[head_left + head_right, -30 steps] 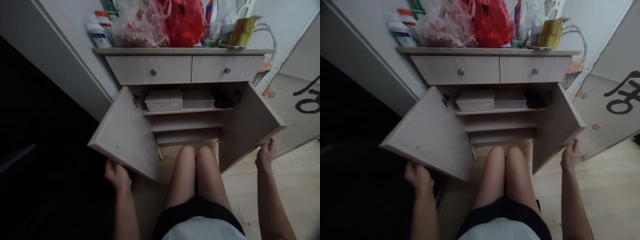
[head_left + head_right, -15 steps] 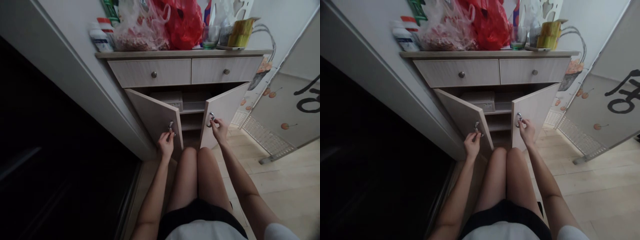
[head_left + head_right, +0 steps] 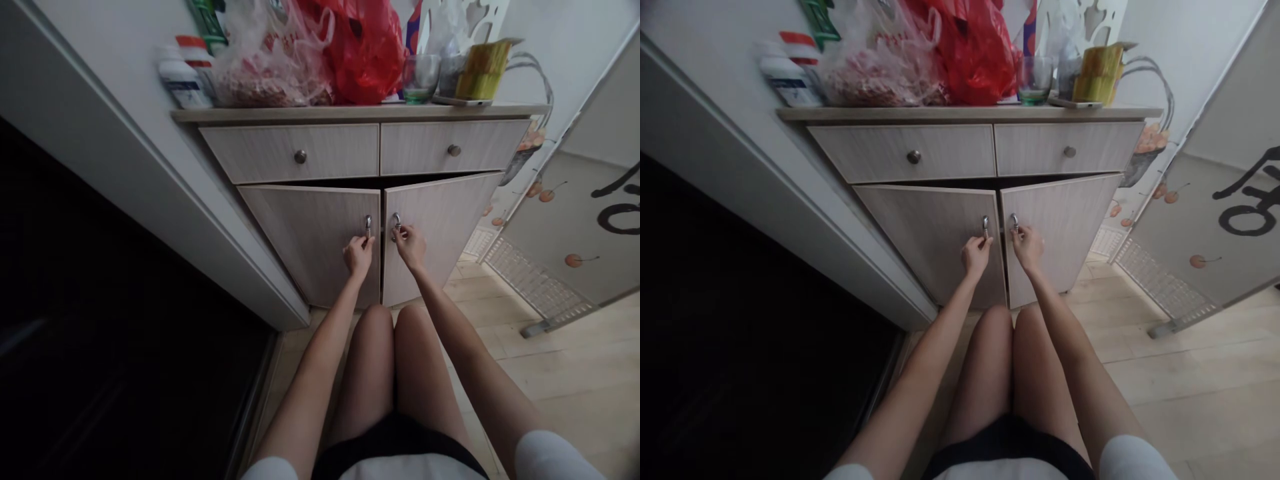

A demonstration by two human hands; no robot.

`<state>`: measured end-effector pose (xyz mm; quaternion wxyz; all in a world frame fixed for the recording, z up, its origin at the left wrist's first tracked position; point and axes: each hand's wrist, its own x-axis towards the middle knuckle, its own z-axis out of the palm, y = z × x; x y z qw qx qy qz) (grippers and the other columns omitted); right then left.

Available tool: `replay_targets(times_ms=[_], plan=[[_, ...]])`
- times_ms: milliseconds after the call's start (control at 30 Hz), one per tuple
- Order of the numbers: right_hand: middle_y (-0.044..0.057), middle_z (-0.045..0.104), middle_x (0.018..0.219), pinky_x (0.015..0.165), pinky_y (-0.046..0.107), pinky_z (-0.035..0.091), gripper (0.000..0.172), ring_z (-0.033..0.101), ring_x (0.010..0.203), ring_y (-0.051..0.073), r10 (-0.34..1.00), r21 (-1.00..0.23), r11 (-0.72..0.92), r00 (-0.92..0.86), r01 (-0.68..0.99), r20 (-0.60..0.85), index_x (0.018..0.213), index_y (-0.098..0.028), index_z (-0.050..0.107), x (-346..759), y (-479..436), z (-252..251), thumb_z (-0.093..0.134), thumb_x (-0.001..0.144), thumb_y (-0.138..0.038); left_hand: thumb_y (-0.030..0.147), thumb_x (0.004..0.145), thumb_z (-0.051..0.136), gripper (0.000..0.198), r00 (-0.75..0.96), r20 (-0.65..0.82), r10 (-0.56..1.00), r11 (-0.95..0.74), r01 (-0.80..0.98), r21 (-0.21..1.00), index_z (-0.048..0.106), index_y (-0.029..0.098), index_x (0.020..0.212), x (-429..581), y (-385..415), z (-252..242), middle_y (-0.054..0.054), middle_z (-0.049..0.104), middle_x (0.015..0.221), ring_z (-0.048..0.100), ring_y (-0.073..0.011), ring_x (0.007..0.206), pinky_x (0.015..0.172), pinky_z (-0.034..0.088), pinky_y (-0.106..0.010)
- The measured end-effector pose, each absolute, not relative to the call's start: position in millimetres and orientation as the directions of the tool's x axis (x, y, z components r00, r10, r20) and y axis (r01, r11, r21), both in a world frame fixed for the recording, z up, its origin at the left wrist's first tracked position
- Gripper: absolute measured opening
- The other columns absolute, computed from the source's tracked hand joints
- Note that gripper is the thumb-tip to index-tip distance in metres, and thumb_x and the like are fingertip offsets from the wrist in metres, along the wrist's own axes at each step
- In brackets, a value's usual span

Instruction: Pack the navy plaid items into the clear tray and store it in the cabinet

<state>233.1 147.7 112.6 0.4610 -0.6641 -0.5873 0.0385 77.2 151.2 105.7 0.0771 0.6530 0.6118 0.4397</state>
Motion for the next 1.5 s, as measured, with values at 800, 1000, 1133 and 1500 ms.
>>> replay_targets(times_ms=[800, 1000, 1133, 1500], plan=[[0.014, 0.072, 0.106, 0.092, 0.042, 0.039, 0.038, 0.062, 0.098, 0.027, 0.833, -0.695, 0.054, 0.351, 0.717, 0.427, 0.101, -0.017, 0.075, 214.9, 213.5, 124.4, 0.046, 0.098, -0.042, 0.039, 0.097, 0.057, 0.029, -0.133, 0.364, 0.922, -0.122, 0.793, 0.597, 0.076, 0.018, 0.095, 95.2, 209.1, 123.7, -0.012, 0.071, 0.105, 0.064, -0.0239, 0.094, 0.077, 0.037, -0.032], [0.015, 0.071, 0.106, 0.089, 0.039, 0.042, 0.043, 0.062, 0.097, 0.026, 0.828, -0.707, 0.070, 0.355, 0.704, 0.435, 0.102, -0.016, 0.074, 214.1, 219.7, 119.6, 0.043, 0.098, -0.047, 0.040, 0.097, 0.056, 0.029, -0.131, 0.370, 0.920, -0.122, 0.800, 0.588, 0.076, 0.019, 0.098, 96.1, 213.5, 122.8, -0.014, 0.071, 0.108, 0.065, -0.0250, 0.097, 0.080, 0.039, -0.032], [0.013, 0.072, 0.101, 0.083, 0.036, 0.042, 0.043, 0.063, 0.092, 0.024, 0.818, -0.725, 0.072, 0.375, 0.685, 0.435, 0.100, -0.017, 0.074, 214.7, 221.6, 117.2, 0.044, 0.097, -0.048, 0.040, 0.098, 0.055, 0.031, -0.124, 0.359, 0.925, -0.119, 0.803, 0.584, 0.075, 0.018, 0.102, 95.5, 214.1, 123.6, -0.015, 0.071, 0.110, 0.065, -0.0257, 0.101, 0.082, 0.041, -0.033], [0.016, 0.070, 0.100, 0.080, 0.032, 0.047, 0.056, 0.064, 0.089, 0.021, 0.826, -0.836, 0.205, 0.369, 0.509, 0.427, 0.106, -0.011, 0.068, 228.7, 202.4, 118.3, 0.053, 0.087, -0.062, 0.032, 0.090, 0.065, 0.023, -0.154, 0.354, 0.922, -0.179, 0.641, 0.746, 0.070, 0.016, 0.106, 80.7, 194.5, 120.6, -0.014, 0.072, 0.113, 0.067, -0.0213, 0.101, 0.088, 0.046, -0.030]])
